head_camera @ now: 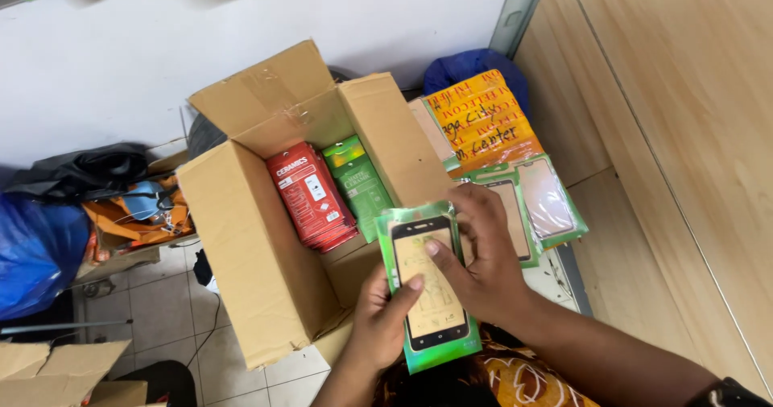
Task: The person takes packaged phone accessories, including USB fast charger cables, screen protectors and tempered glass packs, out of a cardboard box and hangs them one at a time on a wire display rack on the wall. They return to the box repeatedly to retrieve more packaged items and place them on the rack hooks.
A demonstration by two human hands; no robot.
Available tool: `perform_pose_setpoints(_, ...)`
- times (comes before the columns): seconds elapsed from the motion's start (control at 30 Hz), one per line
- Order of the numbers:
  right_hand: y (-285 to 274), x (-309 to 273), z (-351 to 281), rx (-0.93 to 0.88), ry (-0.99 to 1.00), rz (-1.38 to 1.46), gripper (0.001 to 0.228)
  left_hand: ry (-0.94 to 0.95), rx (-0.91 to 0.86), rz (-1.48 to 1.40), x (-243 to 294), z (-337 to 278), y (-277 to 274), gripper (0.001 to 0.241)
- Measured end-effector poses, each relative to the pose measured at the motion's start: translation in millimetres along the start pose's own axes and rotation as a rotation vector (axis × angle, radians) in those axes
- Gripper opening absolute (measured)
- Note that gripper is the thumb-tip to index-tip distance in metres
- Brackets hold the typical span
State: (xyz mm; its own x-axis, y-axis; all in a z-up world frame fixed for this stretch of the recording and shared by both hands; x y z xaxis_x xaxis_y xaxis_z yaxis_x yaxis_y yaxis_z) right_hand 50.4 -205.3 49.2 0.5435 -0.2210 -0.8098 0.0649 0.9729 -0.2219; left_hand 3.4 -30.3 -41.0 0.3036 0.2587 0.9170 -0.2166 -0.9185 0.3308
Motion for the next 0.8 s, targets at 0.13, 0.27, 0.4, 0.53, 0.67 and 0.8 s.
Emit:
perform_pose_setpoints(0.13,-8,37,-33,0.052,0.618,0.705,0.060,0.088,0.084,-0.031,14,7,16,0.042)
perform_pose_setpoints(0.27,-58,97,-45,0.027,0.818,0.664,0.027,0.164,0.094,0.130,23,9,18,0.051)
perform_pose_setpoints(0.4,-143,148,-10,0.280,0.589,0.095,0.032,0.133,0.189,0.327,17,6,6,0.047)
perform_pose_setpoints(0.53,-175,220,-46,0.244,0.669,-0.360,0.032,0.103,0.224,0.345,-1,5,-10,0.040)
perform_pose_setpoints(0.67,-173,283,-87,0.133,0.634,-0.540,0.039,0.081,0.211,0.416,3,4,-9,0.031)
perform_pose_setpoints(0.8,-156,298,-84,-0.002,0.732,-0.883,0.053,0.178,0.208,0.631,30,-3,-5,0.024)
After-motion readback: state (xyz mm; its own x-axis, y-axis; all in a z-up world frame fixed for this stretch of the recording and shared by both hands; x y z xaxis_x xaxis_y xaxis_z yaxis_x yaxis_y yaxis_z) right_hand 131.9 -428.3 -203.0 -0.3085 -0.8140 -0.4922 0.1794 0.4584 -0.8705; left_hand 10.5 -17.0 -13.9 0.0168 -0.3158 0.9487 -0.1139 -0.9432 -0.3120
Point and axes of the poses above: each hand's wrist, its own z-axis towards the middle knuckle, its own y-axis out of the palm, x = y × z, the point moved 1 cm from there along z, towards the middle knuckle, and after that the axes turned 14 degrees about z, right-handed, at the moved point
